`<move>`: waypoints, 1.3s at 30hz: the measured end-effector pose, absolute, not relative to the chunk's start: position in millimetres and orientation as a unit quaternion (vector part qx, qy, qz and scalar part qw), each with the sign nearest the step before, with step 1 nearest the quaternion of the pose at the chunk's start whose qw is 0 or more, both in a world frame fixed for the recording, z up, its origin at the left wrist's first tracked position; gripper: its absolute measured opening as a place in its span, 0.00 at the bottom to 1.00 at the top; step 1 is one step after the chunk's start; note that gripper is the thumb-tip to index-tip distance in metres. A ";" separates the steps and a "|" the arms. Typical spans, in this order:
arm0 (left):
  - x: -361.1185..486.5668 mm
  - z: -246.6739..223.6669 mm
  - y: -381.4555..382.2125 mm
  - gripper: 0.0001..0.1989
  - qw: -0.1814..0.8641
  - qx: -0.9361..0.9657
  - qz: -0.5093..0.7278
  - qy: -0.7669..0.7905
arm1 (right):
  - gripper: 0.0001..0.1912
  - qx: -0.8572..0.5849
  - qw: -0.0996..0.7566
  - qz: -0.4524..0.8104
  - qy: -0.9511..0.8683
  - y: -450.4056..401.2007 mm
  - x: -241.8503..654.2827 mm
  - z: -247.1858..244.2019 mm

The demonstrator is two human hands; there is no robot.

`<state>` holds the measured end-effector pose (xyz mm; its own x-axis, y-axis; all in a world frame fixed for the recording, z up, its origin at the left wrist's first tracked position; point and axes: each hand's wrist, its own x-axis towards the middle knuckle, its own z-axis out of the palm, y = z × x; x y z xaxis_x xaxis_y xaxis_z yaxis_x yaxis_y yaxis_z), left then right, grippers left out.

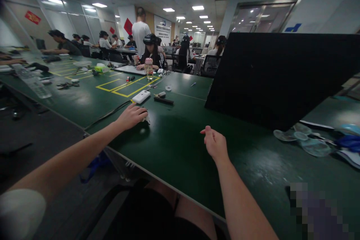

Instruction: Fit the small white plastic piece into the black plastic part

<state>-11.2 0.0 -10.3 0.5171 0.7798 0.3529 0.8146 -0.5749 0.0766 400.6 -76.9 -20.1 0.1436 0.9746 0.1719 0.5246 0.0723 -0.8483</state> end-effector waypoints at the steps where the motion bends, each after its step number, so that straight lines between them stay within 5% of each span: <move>1: -15.6 -12.8 0.8 0.15 0.045 -0.857 -0.192 -0.476 | 0.37 -0.627 0.421 0.264 -0.600 -76.8 400.8 -20.4; 6: -33.1 -33.4 16.7 0.24 0.016 -0.668 -0.362 -0.650 | 0.36 -0.627 0.409 0.268 -0.607 -75.0 402.3 -23.1; 10: -12.6 -47.2 38.5 0.24 -0.160 -0.547 -0.467 -0.676 | 0.36 -0.635 0.398 0.252 -0.612 -72.9 404.0 -24.9; 19: 140.1 -45.5 36.7 0.27 -0.367 -0.635 -0.405 -0.546 | 0.33 -0.649 0.268 0.152 -0.696 -71.4 398.8 -24.9; 22: 206.9 -47.7 14.1 0.25 -0.411 -0.650 -0.402 -0.497 | 0.40 -0.624 0.229 0.106 -0.740 -71.7 393.2 -31.5; 25: 255.6 -49.4 -9.8 0.25 -0.397 -0.668 -0.410 -0.477 | 0.36 -0.625 0.213 0.107 -0.743 -72.5 390.7 -37.2; 31: 262.9 -51.5 -18.1 0.25 -0.437 -0.631 -0.434 -0.472 | 0.11 -0.608 0.213 0.125 -0.754 -73.1 390.8 -30.3; 39: 183.4 -53.0 -2.6 0.23 -0.291 -0.749 -0.399 -0.441 | 0.10 -0.699 0.208 0.144 -0.668 -77.3 393.0 -15.4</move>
